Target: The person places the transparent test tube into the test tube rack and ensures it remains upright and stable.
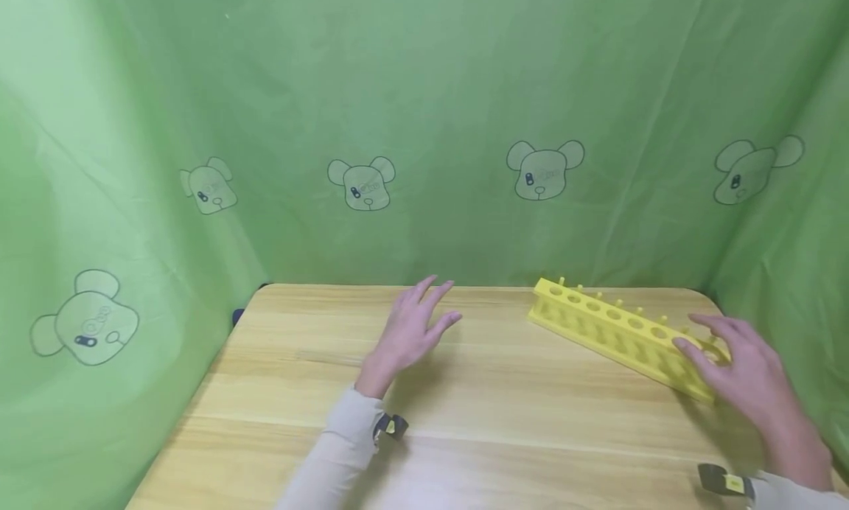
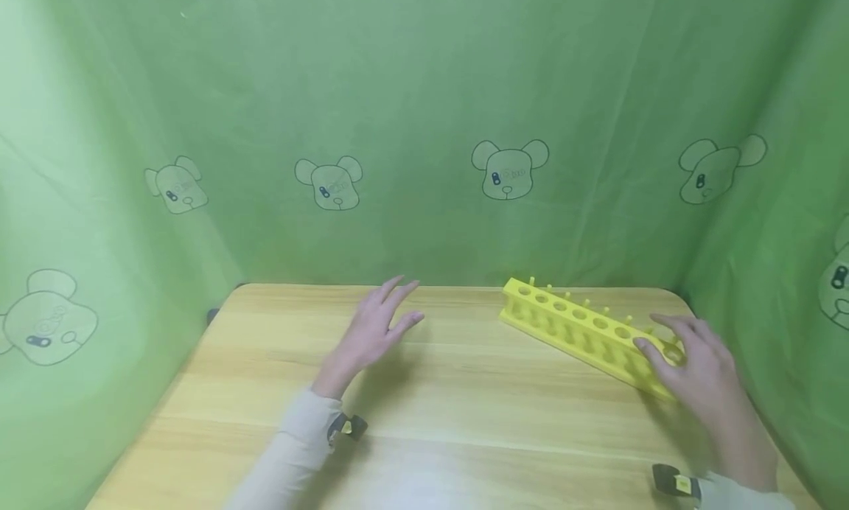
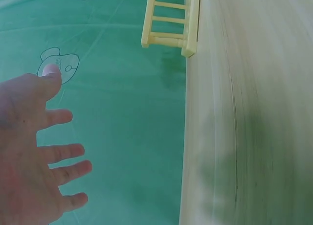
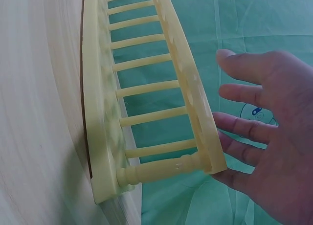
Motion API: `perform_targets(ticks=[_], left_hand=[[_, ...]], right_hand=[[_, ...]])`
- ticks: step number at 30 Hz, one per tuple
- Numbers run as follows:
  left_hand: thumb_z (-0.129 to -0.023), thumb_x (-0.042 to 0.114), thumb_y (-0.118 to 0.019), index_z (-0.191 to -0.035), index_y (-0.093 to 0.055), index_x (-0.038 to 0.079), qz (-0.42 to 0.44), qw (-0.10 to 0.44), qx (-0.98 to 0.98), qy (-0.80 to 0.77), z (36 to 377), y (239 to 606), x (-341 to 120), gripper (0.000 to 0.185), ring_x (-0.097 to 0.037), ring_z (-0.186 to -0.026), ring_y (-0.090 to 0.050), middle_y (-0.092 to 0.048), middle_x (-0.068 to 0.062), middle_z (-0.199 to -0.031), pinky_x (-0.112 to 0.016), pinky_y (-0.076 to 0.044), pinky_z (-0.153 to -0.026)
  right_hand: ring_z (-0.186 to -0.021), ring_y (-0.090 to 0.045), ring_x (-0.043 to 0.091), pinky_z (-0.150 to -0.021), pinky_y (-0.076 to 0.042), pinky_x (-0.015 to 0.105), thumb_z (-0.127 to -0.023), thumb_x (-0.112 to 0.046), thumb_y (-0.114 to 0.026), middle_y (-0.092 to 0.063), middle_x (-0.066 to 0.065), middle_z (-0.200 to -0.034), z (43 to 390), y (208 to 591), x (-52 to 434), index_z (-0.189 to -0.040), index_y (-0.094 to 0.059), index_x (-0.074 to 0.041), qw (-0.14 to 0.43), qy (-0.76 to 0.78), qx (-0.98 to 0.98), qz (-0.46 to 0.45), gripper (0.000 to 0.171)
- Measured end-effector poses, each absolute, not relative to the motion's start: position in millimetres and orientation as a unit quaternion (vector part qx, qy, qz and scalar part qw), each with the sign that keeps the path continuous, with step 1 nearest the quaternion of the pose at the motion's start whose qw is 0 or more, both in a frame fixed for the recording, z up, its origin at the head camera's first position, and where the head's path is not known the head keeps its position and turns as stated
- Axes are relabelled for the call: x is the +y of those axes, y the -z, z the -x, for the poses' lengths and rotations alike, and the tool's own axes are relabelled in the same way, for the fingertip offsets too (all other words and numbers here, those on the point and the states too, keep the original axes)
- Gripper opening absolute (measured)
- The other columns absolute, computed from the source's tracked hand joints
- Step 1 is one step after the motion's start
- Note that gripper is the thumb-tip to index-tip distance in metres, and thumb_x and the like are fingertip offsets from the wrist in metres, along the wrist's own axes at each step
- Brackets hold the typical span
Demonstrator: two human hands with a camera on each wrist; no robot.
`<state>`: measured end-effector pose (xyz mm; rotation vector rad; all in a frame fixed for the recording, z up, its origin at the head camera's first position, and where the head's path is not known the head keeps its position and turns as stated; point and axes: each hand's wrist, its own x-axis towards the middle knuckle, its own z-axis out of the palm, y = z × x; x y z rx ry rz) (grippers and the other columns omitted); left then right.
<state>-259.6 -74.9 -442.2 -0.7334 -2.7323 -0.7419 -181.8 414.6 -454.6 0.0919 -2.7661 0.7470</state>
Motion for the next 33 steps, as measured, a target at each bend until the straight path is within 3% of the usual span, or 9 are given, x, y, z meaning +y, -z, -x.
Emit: perform_targets(ticks=[5, 16, 33], left_hand=[[-0.105, 0.055, -0.047, -0.159, -0.038, 0.02, 0.25, 0.109, -0.924, 0.267, 260.1, 442.6, -65.6, 0.064, -0.032, -0.151, -0.029, -0.03, -0.013, -0.165, -0.057, -0.018, -0.125], [-0.105, 0.056, -0.047, -0.158, -0.04, 0.022, 0.248, 0.104, -0.921, 0.282, 264.1, 444.7, -48.6, 0.063, -0.031, -0.15, -0.032, -0.033, -0.011, -0.164, -0.058, -0.024, -0.123], [-0.105, 0.056, -0.047, -0.155, -0.044, 0.022, 0.268, 0.116, -0.919, 0.266, 271.6, 443.4, -26.4, 0.06, -0.027, -0.148, -0.035, -0.037, -0.009, -0.162, -0.055, -0.028, -0.122]], right_hand=[[-0.116, -0.036, 0.071, -0.08, -0.026, 0.09, -0.102, -0.038, -0.063, -0.034, 0.042, -0.146, 182.0, 454.6, 416.1, -0.154, -0.042, -0.005, 0.126, -0.245, -0.961, -0.034, 0.065], [-0.118, -0.039, 0.068, -0.087, -0.026, 0.087, -0.1, -0.036, -0.069, -0.047, 0.038, -0.138, 181.6, 457.5, 416.6, -0.139, -0.056, 0.001, 0.14, -0.245, -0.958, -0.05, 0.055], [-0.11, -0.045, 0.066, -0.087, -0.032, 0.085, -0.093, -0.027, -0.078, -0.054, 0.035, -0.129, 181.8, 460.1, 416.8, -0.125, -0.063, 0.005, 0.168, -0.23, -0.957, -0.06, 0.048]])
